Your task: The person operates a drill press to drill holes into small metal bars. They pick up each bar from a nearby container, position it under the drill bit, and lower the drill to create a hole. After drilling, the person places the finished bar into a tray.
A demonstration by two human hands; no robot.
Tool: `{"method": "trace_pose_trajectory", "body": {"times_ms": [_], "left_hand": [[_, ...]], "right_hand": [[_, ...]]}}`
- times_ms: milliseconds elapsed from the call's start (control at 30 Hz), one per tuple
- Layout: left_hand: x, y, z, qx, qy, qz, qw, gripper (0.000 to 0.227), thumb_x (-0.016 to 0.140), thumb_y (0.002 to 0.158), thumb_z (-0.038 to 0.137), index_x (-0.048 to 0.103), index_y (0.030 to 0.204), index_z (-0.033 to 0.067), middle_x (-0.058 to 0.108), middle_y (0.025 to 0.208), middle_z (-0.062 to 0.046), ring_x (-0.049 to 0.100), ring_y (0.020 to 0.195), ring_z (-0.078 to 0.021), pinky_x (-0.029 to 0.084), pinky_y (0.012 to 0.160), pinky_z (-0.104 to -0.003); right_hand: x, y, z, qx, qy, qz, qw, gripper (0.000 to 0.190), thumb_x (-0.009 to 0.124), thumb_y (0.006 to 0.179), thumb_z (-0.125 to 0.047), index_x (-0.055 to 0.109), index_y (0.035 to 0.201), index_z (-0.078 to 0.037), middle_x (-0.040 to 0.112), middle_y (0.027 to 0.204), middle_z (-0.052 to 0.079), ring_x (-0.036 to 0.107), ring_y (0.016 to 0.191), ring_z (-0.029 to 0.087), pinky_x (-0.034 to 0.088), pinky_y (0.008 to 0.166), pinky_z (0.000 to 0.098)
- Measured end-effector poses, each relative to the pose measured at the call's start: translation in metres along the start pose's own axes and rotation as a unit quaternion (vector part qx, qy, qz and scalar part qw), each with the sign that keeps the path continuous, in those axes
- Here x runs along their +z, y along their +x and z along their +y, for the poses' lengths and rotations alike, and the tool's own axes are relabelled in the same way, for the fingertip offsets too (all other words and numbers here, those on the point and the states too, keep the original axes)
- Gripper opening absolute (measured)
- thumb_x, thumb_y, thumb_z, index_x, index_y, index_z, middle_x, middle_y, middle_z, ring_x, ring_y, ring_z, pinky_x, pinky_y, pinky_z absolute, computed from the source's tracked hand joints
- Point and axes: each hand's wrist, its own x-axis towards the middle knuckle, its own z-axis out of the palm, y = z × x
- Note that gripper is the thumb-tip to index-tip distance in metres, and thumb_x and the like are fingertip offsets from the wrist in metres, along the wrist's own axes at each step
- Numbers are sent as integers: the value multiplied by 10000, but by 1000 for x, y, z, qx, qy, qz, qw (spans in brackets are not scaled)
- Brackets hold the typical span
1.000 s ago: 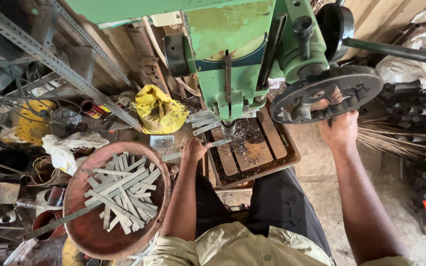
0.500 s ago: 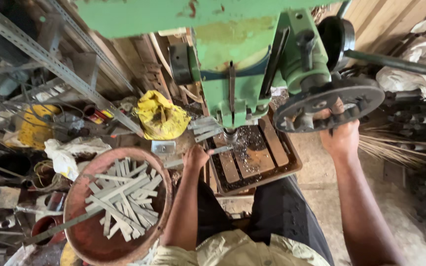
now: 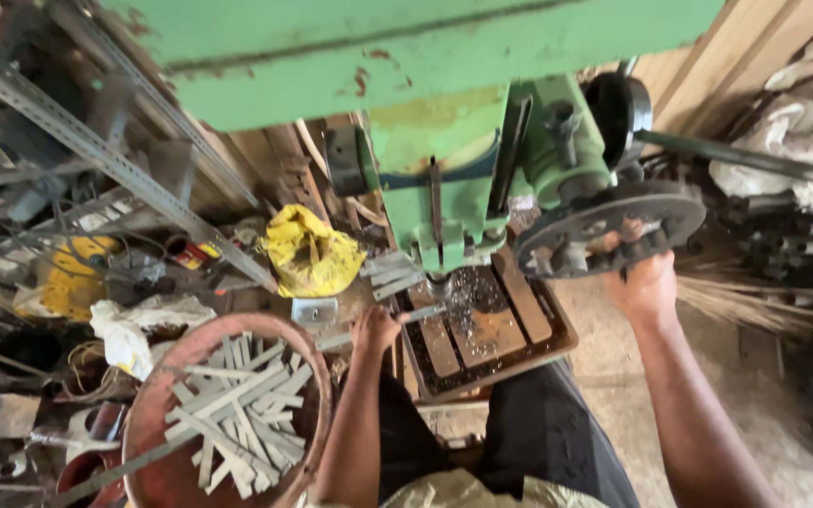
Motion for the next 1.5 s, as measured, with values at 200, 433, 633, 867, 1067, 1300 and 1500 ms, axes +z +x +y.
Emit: {"method": "trace_pose_trajectory", "body": {"times_ms": [200,433,633,867,1067,1300,1500], "left_hand": [[-2,-1,4,-18,7,-18,1000,865,559,892,790,585,1338,49,620,1362,-145,578,1277,-309,454,1065,-496],[-28,-12,23,-49,19,-60,997,731,532,905,750,669,1146,73,732,1151,-94,694,1096,-249,541,971,-445],[-21,-7,17,-36,12,-71,997,768,560,893,745,590,1209,46,675,1196,-112,667,1105,-258,546,973,-431],[-32,-19,23,-38,11,-47,998,724,589,891,735,630,1167,67,685,1203,-118,649,1099,-260,516,933,-446],[-10,-16,15,-47,-25,-47,998,594,590,989,641,689,1000,56,689,894,-52,582,703,-162,517,603,-329],[14,-81,-28,-80,-43,117,989,382,562,1004,447,738,943,114,753,776,-110,720,696,-267,582,638,-428],[-29,-227,-163,-170,-70,78,980,619,654,872,648,798,938,50,763,888,-212,757,872,-351,599,777,-489]], "right_hand": [[-2,-1,6,-21,-18,-13,1000,280,636,939,-21,632,1219,-26,690,1046,202,671,948,443,541,800,478],[2,0,0,-18,43,-6,999,243,595,1047,0,610,1288,-29,677,962,141,672,863,347,528,765,436],[-1,6,-6,-23,69,-12,997,268,560,1049,14,612,1305,-49,621,875,88,613,760,252,499,725,392],[-8,-5,8,1,49,-38,998,308,611,1073,-17,622,1380,-33,673,1002,124,654,839,243,514,701,371],[-87,7,-4,233,-30,-228,945,175,628,1108,-153,721,1125,-6,698,723,116,614,473,204,439,511,420],[-88,22,-32,233,30,-171,957,173,672,1038,-164,694,998,3,637,676,62,574,552,154,449,521,370],[-59,22,-43,213,89,-176,957,144,651,1021,-118,656,1139,-35,623,680,53,548,533,142,434,497,358]]}}
